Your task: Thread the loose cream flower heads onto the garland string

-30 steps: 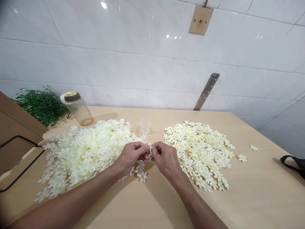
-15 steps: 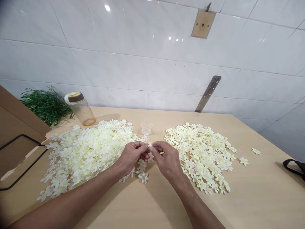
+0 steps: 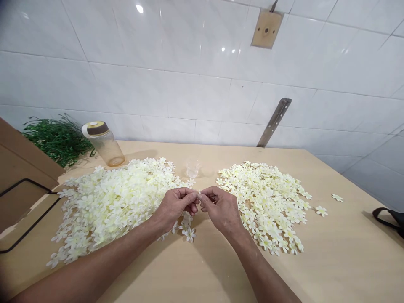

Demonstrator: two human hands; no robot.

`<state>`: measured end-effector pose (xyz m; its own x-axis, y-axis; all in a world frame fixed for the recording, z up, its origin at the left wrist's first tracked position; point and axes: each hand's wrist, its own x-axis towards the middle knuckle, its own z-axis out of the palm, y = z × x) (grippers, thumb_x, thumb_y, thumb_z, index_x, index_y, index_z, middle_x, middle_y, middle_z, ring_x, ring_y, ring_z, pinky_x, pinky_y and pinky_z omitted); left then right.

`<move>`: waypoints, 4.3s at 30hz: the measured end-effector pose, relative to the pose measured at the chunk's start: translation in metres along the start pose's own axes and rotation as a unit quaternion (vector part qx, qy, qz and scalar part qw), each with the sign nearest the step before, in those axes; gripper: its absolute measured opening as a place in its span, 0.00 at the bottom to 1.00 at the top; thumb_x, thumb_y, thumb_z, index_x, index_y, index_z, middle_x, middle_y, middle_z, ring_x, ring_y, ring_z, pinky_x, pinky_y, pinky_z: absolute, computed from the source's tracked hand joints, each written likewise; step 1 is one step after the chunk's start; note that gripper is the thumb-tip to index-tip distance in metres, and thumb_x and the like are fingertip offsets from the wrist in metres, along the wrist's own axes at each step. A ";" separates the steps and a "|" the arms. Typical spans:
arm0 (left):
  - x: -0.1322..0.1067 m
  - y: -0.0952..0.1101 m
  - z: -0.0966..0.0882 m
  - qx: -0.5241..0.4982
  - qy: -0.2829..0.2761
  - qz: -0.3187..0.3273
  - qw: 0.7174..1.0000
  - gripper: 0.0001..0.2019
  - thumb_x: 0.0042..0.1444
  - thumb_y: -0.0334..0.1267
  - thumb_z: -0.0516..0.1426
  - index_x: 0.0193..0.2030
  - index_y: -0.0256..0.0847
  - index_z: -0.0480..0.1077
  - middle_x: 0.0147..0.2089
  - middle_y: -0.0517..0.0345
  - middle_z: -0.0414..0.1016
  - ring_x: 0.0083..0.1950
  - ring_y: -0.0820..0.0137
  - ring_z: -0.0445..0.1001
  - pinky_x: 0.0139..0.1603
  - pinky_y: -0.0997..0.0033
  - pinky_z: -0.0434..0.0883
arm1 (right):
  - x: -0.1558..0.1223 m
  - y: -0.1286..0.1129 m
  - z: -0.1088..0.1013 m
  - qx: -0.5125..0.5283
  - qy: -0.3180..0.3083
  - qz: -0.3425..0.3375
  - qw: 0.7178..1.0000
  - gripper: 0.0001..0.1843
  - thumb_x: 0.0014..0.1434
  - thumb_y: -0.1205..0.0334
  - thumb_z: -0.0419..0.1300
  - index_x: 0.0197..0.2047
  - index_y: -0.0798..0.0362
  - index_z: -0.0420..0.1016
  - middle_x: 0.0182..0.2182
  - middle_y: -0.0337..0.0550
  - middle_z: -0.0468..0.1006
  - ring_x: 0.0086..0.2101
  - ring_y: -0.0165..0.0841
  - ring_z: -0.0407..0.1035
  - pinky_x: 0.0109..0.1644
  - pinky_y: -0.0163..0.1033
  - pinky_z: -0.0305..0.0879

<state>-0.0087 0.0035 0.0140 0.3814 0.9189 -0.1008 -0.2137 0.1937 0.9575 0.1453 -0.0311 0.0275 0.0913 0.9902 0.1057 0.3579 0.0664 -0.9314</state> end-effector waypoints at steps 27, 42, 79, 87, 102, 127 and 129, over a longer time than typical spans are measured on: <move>0.002 0.005 0.000 -0.004 0.042 -0.035 0.999 0.05 0.51 0.33 0.59 0.28 0.35 0.68 0.22 0.54 0.73 0.24 0.68 0.75 0.27 0.69 0.74 | 0.005 -0.002 -0.004 0.048 0.026 0.069 0.996 0.07 0.56 0.58 0.60 0.34 0.53 0.69 0.25 0.41 0.79 0.29 0.35 0.77 0.34 0.39 0.76; 0.001 0.006 -0.001 -0.080 -0.041 -0.077 0.993 0.05 0.50 0.32 0.59 0.34 0.34 0.71 0.25 0.52 0.74 0.25 0.70 0.74 0.29 0.72 0.72 | 0.000 -0.001 0.003 0.067 -0.021 0.015 0.997 0.15 0.55 0.51 0.64 0.37 0.53 0.71 0.26 0.42 0.77 0.26 0.35 0.75 0.31 0.40 0.74; -0.001 -0.002 -0.002 0.059 -0.037 -0.015 0.997 0.10 0.52 0.42 0.61 0.34 0.36 0.75 0.23 0.58 0.71 0.21 0.74 0.68 0.21 0.76 0.68 | 0.006 0.001 -0.002 0.160 -0.068 0.077 0.982 0.20 0.51 0.47 0.67 0.38 0.55 0.76 0.26 0.39 0.72 0.28 0.30 0.67 0.29 0.38 0.74; -0.004 0.008 0.000 -0.026 -0.062 -0.073 0.995 0.10 0.48 0.40 0.63 0.31 0.34 0.74 0.28 0.58 0.70 0.21 0.78 0.66 0.18 0.78 0.62 | 0.008 0.004 -0.007 0.106 -0.037 0.080 0.991 0.22 0.50 0.44 0.67 0.39 0.55 0.77 0.25 0.37 0.71 0.24 0.29 0.66 0.24 0.35 0.69; -0.002 0.008 -0.001 0.004 0.006 -0.079 0.997 0.14 0.49 0.45 0.64 0.27 0.36 0.69 0.18 0.63 0.65 0.18 0.79 0.62 0.18 0.79 0.56 | 0.009 0.008 -0.008 0.083 -0.070 0.091 0.990 0.24 0.51 0.40 0.64 0.30 0.55 0.75 0.22 0.36 0.71 0.20 0.28 0.68 0.26 0.35 0.68; 0.004 0.007 -0.008 -0.009 0.034 -0.093 0.995 0.18 0.56 0.53 0.57 0.38 0.37 0.70 0.27 0.61 0.68 0.16 0.81 0.59 0.14 0.80 0.46 | 0.007 0.002 -0.009 0.128 -0.106 0.065 0.984 0.19 0.53 0.45 0.66 0.30 0.55 0.75 0.22 0.35 0.70 0.21 0.28 0.67 0.28 0.36 0.68; 0.004 0.007 -0.008 -0.003 0.029 -0.098 0.995 0.18 0.55 0.52 0.58 0.38 0.37 0.70 0.28 0.60 0.68 0.16 0.81 0.60 0.14 0.80 0.45 | 0.007 0.002 -0.009 0.127 -0.098 0.067 0.985 0.20 0.52 0.45 0.66 0.29 0.55 0.74 0.21 0.35 0.69 0.21 0.27 0.67 0.27 0.35 0.67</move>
<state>-0.0154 0.0111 0.0177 0.3638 0.8817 -0.3005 -0.1467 0.3728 0.9162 0.1549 -0.0253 0.0296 -0.0680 0.9952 -0.0700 0.1079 -0.0624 -0.9922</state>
